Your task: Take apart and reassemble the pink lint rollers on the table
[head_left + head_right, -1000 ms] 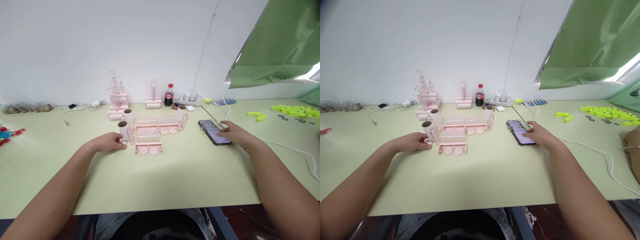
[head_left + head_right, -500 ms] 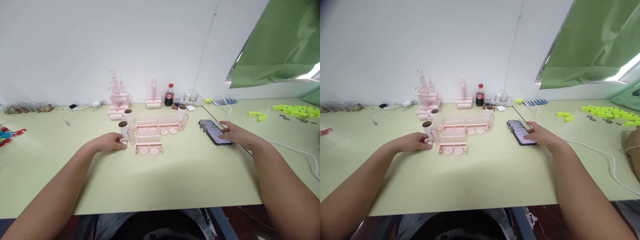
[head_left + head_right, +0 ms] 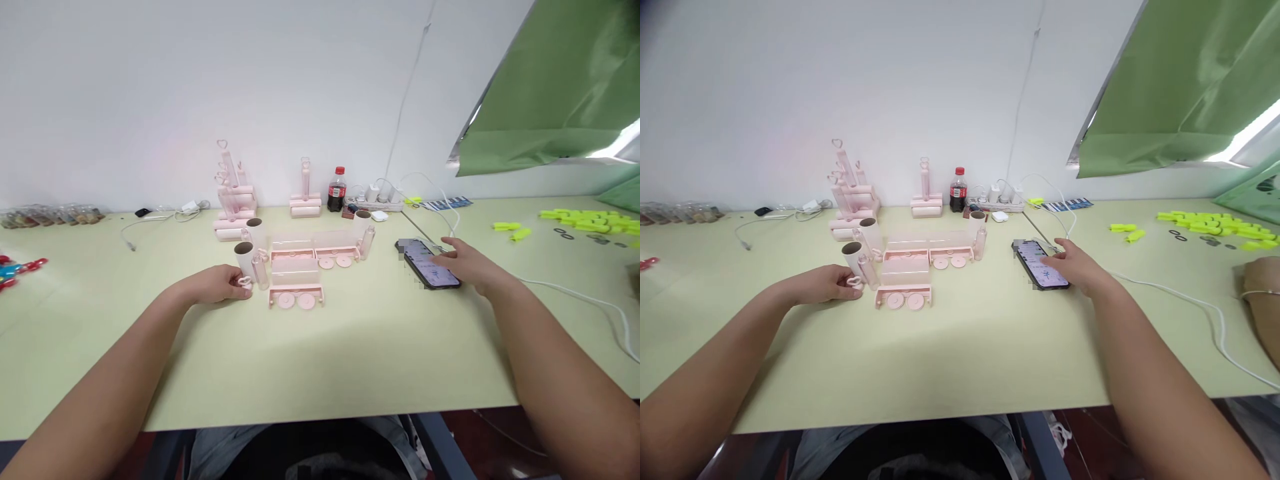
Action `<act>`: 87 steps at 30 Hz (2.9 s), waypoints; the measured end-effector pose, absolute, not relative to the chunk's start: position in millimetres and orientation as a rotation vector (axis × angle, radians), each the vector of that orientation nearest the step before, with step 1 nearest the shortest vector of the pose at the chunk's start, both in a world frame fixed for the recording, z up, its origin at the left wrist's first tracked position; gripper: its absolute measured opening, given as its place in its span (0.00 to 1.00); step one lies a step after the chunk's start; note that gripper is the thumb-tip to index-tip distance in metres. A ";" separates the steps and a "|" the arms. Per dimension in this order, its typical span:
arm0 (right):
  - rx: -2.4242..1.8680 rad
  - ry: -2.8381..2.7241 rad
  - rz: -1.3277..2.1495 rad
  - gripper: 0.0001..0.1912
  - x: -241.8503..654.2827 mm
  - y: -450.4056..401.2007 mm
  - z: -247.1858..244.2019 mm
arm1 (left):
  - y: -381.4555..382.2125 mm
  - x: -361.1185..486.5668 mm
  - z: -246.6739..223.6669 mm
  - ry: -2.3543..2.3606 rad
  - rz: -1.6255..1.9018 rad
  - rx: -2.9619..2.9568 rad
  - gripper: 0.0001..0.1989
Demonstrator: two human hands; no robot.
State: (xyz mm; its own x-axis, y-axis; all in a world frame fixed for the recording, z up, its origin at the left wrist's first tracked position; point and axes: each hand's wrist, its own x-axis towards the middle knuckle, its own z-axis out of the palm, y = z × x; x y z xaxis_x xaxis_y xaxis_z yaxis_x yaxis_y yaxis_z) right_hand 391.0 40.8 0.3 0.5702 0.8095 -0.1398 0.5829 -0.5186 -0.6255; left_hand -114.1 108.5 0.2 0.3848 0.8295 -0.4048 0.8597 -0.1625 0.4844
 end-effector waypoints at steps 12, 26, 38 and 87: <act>-2.371 -1.187 0.601 0.52 383.0 51.2 -7.1 | 108.2 -114.4 -0.1 1.428 -0.042 1.960 0.21; -2.297 -1.118 0.714 0.41 403.5 45.2 -4.7 | 108.4 -114.3 0.0 1.444 -0.042 1.975 0.20; -2.305 -1.097 0.710 0.39 400.9 45.8 -4.2 | 109.0 -115.1 -0.7 1.423 -0.040 1.964 0.21; -2.109 -1.205 -0.034 0.53 341.5 32.8 13.1 | 113.1 -118.5 -6.1 1.442 0.016 1.926 0.23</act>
